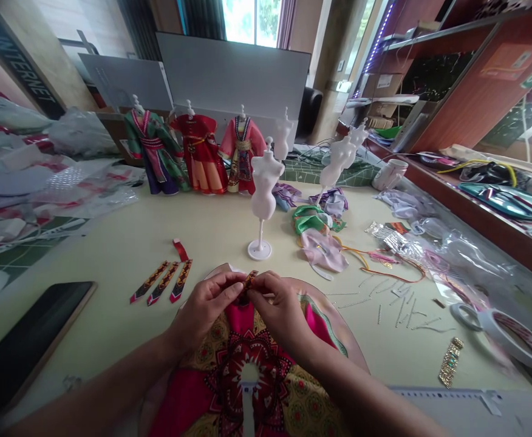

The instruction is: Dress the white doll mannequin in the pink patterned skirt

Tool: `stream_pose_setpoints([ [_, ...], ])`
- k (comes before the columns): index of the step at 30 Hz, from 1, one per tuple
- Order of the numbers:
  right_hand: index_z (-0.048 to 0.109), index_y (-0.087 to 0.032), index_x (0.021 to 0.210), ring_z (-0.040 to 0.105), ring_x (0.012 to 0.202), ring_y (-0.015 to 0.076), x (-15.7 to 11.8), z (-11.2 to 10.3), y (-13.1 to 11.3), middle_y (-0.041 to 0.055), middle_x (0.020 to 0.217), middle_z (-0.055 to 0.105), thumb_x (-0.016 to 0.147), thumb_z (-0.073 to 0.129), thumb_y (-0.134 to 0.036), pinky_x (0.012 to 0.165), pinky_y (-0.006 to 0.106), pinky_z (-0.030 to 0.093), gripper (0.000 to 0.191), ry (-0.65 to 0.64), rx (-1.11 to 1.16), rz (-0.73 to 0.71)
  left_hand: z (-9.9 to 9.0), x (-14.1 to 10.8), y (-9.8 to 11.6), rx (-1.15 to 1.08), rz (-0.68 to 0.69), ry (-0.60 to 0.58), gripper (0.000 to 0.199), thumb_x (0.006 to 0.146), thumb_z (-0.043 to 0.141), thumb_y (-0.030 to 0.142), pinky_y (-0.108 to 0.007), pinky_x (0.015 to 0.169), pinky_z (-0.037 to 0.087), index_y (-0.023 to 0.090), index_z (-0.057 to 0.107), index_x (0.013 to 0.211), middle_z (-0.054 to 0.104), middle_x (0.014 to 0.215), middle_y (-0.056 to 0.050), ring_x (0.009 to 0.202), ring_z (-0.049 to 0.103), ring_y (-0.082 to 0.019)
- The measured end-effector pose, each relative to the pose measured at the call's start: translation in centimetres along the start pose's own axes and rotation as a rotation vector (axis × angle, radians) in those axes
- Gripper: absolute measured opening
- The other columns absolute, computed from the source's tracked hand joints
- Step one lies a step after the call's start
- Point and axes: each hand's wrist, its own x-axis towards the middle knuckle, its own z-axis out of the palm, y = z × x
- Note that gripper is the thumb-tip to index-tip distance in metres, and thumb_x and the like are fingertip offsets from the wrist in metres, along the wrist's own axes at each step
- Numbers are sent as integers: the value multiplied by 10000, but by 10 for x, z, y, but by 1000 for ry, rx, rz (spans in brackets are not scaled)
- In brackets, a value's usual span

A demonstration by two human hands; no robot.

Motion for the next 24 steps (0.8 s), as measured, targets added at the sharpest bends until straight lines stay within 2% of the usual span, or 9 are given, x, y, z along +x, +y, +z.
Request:
stream_pose_setpoints([
  [7,621,-224,776,596,728,163,-3,0,7,-3,754,623,832,561,-214,683,307,498,83,-21,-175,-36,1,0,1,46,0,17,114,770,656,227,-253,754,498,160,679,859,655,835,-21,799,611,-146],
  [14,657,-205,800,604,727,159,-5,0,9,4,754,652,826,574,-212,685,299,491,87,-64,-166,-21,2,1,1,-33,-34,50,77,738,677,225,-248,742,485,158,667,773,647,785,-16,774,585,-138],
  [19,652,-206,867,621,775,169,-6,1,12,14,823,675,841,556,-231,711,309,496,102,-115,-159,12,-1,2,0,-13,20,82,74,753,655,233,-242,730,476,160,657,740,630,792,-23,775,575,-140],
  [24,635,-205,855,592,718,157,-6,-1,18,3,790,652,848,530,-233,629,278,465,109,-189,-224,52,-13,0,15,22,12,108,118,751,666,270,-241,697,471,159,675,789,675,792,-33,728,584,-130],
])
